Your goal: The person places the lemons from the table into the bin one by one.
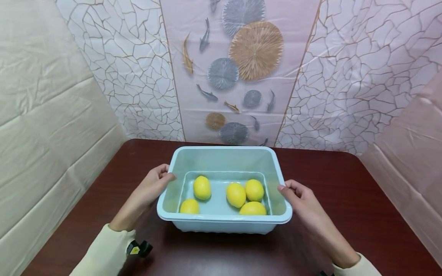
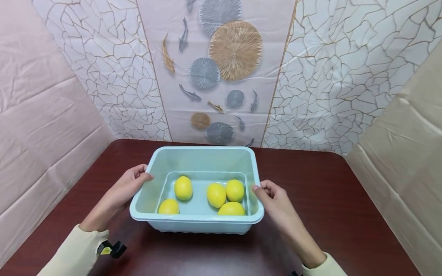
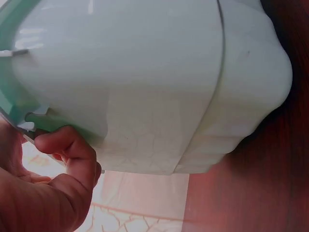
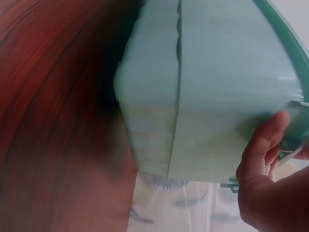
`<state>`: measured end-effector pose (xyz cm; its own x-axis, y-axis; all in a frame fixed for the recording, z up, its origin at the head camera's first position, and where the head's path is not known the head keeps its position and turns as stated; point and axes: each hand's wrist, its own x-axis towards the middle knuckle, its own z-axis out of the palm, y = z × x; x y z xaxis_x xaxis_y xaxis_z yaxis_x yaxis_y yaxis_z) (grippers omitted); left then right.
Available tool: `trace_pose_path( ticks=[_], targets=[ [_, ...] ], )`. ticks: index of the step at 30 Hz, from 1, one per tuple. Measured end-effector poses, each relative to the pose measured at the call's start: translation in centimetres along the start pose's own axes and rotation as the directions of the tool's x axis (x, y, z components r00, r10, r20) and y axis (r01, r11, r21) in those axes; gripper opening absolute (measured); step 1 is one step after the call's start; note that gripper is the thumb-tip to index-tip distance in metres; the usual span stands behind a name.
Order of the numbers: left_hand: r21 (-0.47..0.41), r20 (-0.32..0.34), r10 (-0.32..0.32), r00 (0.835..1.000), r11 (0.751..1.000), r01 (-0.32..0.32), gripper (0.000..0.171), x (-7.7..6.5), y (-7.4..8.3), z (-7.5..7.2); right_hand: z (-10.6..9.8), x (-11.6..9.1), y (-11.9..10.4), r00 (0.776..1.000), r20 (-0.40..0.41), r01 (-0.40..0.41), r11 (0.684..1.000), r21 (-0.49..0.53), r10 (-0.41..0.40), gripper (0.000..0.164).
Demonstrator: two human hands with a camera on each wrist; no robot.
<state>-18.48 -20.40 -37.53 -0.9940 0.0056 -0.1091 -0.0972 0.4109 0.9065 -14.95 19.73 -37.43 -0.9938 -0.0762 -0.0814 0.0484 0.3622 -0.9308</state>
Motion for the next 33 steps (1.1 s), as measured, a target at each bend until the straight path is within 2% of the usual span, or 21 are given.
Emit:
trace_pose_path(
  ticks=[6, 11, 16, 22, 28, 33],
  targets=[
    [-0.015, 0.035, 0.06, 0.998, 0.998, -0.06, 0.027, 0.4, 0.8, 1.6, -1.4, -0.1, 1.2, 0.998, -0.054, -0.034, 0.998, -0.051, 0.031, 0.033],
    [0.001, 0.028, 0.097, 0.995, 0.995, -0.097, 0.026, 0.9, 1.2, 2.6, -2.1, -0.1, 1.9, 0.995, -0.093, -0.035, 0.998, -0.048, 0.03, 0.032],
    [0.062, 0.005, 0.116, 0.993, 0.991, -0.116, 0.031, 1.1, 1.5, 3.1, -2.3, 0.0, 2.4, 0.992, -0.12, -0.037, 0.998, -0.042, 0.032, 0.031],
    [0.06, -0.008, 0.123, 0.992, 0.991, -0.123, 0.031, 0.8, 1.4, 3.2, -2.0, 0.4, 2.9, 0.993, -0.111, -0.049, 0.999, -0.009, 0.047, 0.035],
    [0.041, 0.024, 0.139, 0.99, 0.989, -0.14, 0.031, 1.0, 1.4, 3.4, -1.5, 0.3, 3.9, 0.989, -0.147, 0.039, 0.993, 0.108, -0.022, 0.032],
    [0.073, 0.023, 0.123, 0.992, 0.989, -0.125, 0.032, 1.1, 1.2, 3.3, -0.6, 0.6, 4.6, 0.98, -0.169, 0.134, 0.973, 0.188, -0.102, 0.031]
  ],
)
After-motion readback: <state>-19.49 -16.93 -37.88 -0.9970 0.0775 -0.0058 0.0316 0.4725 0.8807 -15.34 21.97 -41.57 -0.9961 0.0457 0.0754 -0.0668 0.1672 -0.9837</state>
